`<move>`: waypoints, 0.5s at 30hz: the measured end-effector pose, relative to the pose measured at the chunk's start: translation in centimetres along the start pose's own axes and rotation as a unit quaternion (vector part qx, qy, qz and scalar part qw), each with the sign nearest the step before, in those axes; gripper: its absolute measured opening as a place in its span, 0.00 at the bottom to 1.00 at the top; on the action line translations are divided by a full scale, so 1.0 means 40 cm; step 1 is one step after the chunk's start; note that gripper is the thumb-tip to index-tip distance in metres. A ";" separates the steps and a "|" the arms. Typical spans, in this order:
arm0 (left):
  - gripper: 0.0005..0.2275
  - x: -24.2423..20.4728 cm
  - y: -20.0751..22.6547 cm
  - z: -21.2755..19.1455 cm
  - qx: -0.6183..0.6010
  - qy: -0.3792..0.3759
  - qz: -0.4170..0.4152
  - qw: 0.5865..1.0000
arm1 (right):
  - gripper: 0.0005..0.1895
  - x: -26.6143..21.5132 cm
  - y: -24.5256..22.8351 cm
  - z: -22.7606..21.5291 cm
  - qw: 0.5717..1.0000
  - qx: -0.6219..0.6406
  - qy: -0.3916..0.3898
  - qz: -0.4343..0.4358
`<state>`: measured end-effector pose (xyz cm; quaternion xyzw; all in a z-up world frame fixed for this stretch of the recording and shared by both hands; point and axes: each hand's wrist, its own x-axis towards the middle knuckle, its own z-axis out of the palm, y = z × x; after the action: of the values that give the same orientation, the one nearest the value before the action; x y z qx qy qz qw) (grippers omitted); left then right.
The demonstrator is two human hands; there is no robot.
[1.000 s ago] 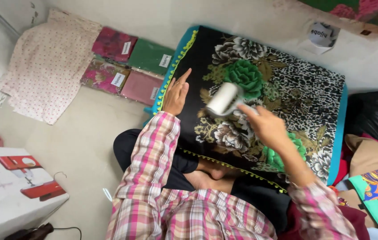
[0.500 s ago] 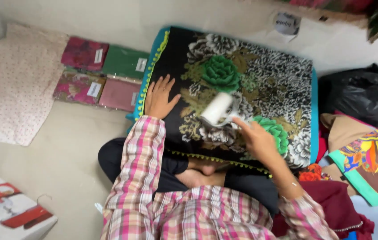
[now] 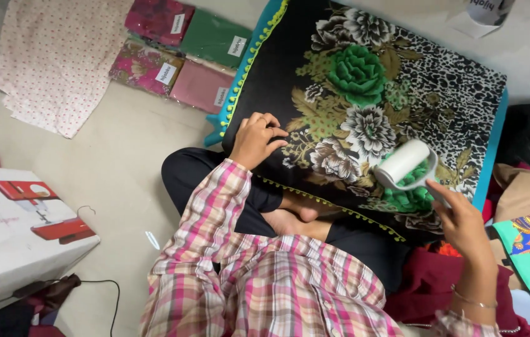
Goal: Cleaning a piece of patterned fabric with a lint roller and then folding it.
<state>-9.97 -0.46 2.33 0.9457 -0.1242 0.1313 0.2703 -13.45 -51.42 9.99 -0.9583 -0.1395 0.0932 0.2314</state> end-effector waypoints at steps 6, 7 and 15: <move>0.02 -0.004 0.024 0.029 0.062 0.056 0.033 0.996 | 0.29 0.143 -0.061 0.046 0.995 -0.017 0.014 -0.102; 0.04 -0.005 0.029 0.031 0.091 0.046 0.025 0.994 | 0.29 0.165 -0.070 0.052 0.991 -0.027 0.016 -0.131; 0.07 -0.034 -0.030 0.024 0.070 0.086 -0.048 0.993 | 0.24 0.237 -0.169 0.097 0.990 -0.035 0.029 -0.133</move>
<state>-10.68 0.23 0.53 0.9523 -0.0456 0.2076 0.2191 -6.96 -41.08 8.66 -0.9412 -0.2619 0.0292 0.2115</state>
